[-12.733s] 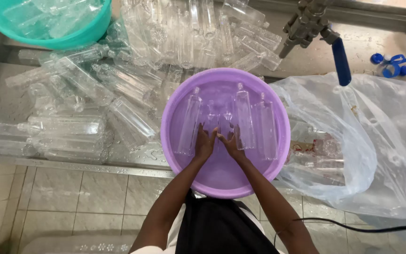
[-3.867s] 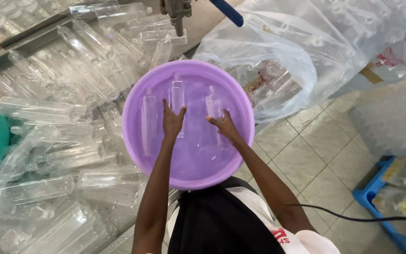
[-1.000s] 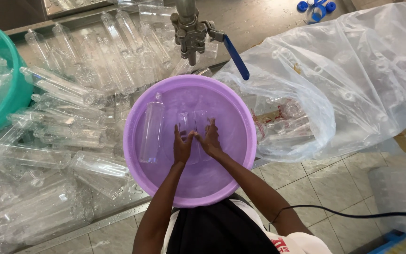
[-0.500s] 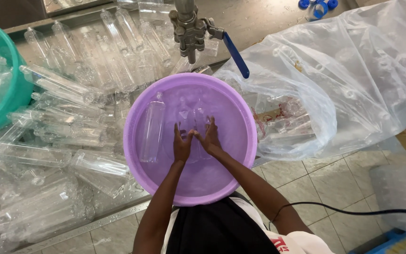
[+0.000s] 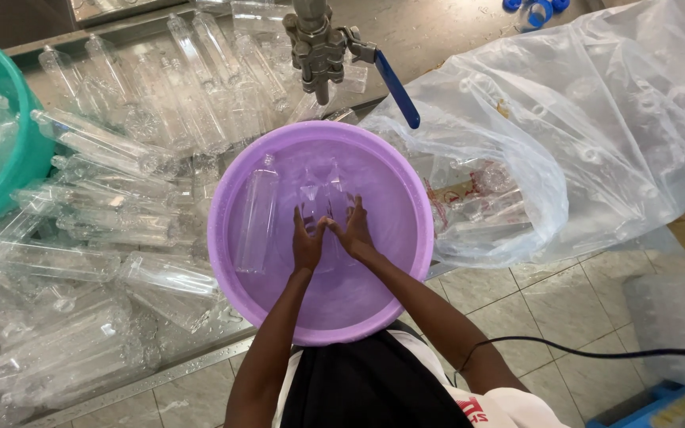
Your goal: The person washes clear plastic bottles by hand in a purple basin filled with water. They repeatedly submerge, agitate, and rinse the bottles, then place them into a large plastic bag on the counter. The person also handles a green basin containing additional bottles.
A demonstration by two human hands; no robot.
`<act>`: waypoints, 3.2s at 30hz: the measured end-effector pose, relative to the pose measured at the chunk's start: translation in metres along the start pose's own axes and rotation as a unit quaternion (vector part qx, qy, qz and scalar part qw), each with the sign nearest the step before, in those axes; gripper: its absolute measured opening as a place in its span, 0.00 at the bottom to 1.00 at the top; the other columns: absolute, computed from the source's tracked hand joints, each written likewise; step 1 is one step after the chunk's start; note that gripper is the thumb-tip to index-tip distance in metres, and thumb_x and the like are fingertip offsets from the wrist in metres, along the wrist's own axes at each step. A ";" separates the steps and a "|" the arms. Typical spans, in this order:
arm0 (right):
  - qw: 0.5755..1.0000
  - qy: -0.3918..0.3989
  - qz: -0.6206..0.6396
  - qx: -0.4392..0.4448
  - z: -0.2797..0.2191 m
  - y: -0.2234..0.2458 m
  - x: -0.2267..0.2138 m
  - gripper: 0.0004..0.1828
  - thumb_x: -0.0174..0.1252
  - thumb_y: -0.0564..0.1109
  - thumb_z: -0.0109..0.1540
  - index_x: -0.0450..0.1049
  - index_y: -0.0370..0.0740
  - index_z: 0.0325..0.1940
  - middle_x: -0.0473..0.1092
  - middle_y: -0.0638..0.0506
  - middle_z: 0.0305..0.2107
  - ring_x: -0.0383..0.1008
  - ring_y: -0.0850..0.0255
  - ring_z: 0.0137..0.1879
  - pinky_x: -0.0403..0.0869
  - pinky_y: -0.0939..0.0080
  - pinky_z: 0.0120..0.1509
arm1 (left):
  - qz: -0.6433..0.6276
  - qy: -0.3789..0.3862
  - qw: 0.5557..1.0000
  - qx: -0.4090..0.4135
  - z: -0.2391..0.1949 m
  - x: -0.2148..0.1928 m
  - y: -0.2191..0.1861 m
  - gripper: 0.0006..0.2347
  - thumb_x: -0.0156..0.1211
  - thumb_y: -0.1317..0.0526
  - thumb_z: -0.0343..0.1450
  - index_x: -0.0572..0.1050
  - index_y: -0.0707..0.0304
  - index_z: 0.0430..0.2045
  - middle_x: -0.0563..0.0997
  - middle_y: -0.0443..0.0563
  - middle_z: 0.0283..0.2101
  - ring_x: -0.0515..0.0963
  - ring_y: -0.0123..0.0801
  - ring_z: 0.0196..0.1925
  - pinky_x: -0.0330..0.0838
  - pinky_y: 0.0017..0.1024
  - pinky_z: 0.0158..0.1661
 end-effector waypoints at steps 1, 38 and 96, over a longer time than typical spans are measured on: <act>1.000 -0.002 0.010 0.001 0.002 -0.006 0.003 0.63 0.70 0.62 0.66 0.33 0.38 0.86 0.56 0.24 0.68 0.67 0.28 0.74 0.72 0.38 0.77 | -0.002 0.004 1.000 0.002 -0.001 0.000 -0.003 0.42 0.66 0.42 0.77 0.49 0.56 0.82 0.78 0.72 0.64 0.82 0.63 0.63 0.79 0.49 0.61; 1.000 0.016 0.009 -0.007 0.000 0.006 -0.001 0.68 0.68 0.66 0.66 0.28 0.30 0.85 0.49 0.18 0.73 0.56 0.25 0.80 0.68 0.36 0.81 | -0.021 -0.002 0.999 0.033 0.006 0.002 0.016 0.42 0.68 0.42 0.76 0.51 0.63 0.80 0.67 0.69 0.76 0.76 0.62 0.70 0.74 0.49 0.67; 0.990 0.116 0.078 0.017 -0.015 0.028 -0.030 0.73 0.66 0.75 0.66 0.24 0.36 0.87 0.43 0.17 0.79 0.43 0.27 0.86 0.50 0.27 0.87 | 0.027 0.017 0.992 -0.120 0.020 -0.006 0.049 0.35 0.58 0.26 0.74 0.64 0.35 0.75 0.81 0.53 0.65 0.83 0.42 0.64 0.80 0.39 0.63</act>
Point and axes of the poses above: each hand's wrist, its own z-axis towards the middle knuckle, its own x-axis out of the palm, y = z × x, the point moved 10 cm from there along z, towards the middle knuckle
